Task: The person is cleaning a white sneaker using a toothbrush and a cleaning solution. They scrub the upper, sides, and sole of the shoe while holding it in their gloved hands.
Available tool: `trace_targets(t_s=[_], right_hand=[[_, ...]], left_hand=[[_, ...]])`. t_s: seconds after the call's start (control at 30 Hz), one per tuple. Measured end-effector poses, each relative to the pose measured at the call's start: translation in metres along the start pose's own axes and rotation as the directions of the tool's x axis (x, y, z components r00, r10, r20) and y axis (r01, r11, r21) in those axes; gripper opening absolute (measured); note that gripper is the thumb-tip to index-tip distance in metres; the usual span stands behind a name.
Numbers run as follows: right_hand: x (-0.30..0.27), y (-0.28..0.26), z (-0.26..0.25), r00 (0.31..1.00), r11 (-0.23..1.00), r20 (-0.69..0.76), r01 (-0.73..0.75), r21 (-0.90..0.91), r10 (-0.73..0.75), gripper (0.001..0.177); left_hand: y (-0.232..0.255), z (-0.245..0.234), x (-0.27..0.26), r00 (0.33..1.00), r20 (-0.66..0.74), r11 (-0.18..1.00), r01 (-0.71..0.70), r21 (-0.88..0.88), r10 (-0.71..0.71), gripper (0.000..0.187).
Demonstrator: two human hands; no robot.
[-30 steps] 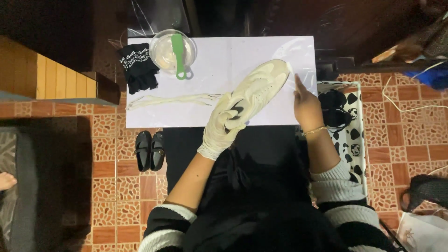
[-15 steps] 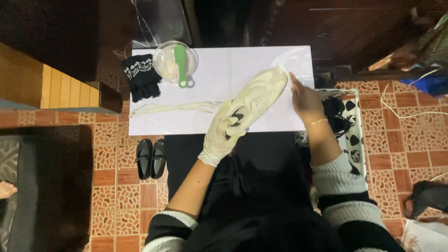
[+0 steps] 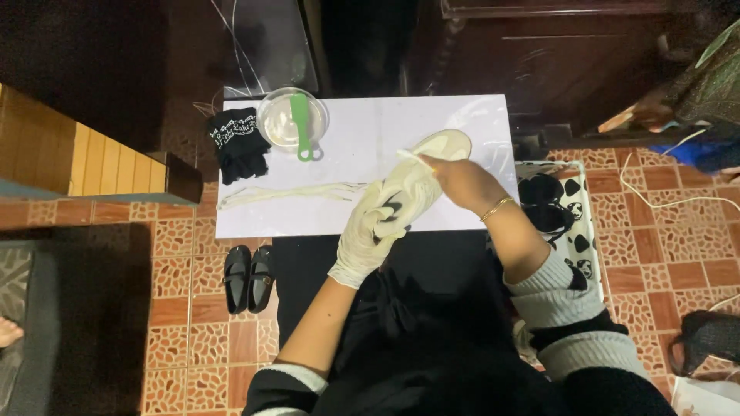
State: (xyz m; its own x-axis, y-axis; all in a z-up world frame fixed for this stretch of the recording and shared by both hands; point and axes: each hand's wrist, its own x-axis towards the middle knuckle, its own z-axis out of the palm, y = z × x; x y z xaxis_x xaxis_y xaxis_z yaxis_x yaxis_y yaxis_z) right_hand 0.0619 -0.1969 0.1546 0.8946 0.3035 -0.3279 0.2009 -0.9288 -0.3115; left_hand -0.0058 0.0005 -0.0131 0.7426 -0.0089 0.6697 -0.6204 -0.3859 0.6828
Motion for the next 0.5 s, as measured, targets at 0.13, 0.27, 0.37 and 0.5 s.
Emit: trace_targets(t_s=[0.13,0.27,0.37,0.5], right_hand=[[0.014,0.037,0.010,0.998,0.984,-0.048,0.053,0.168,-0.045,0.050],[0.013,0.051,0.026,0.960,0.991,-0.259,-0.126,-0.053,0.108,0.050],[-0.014,0.026,0.028,0.969,0.972,-0.118,-0.204,0.117,0.217,0.053],[-0.025,0.051,0.061,0.960,0.983,-0.225,-0.142,0.112,0.164,0.052]], left_hand=[[0.003,0.003,0.007,0.999,-0.038,1.000,-0.016,0.010,0.016,0.044],[0.008,-0.008,0.005,1.000,-0.021,1.000,-0.012,-0.010,0.012,0.043],[0.011,-0.008,0.011,1.000,-0.021,1.000,-0.013,-0.017,0.012,0.043],[0.014,-0.015,0.008,1.000,0.003,1.000,-0.009,-0.002,0.009,0.045]])
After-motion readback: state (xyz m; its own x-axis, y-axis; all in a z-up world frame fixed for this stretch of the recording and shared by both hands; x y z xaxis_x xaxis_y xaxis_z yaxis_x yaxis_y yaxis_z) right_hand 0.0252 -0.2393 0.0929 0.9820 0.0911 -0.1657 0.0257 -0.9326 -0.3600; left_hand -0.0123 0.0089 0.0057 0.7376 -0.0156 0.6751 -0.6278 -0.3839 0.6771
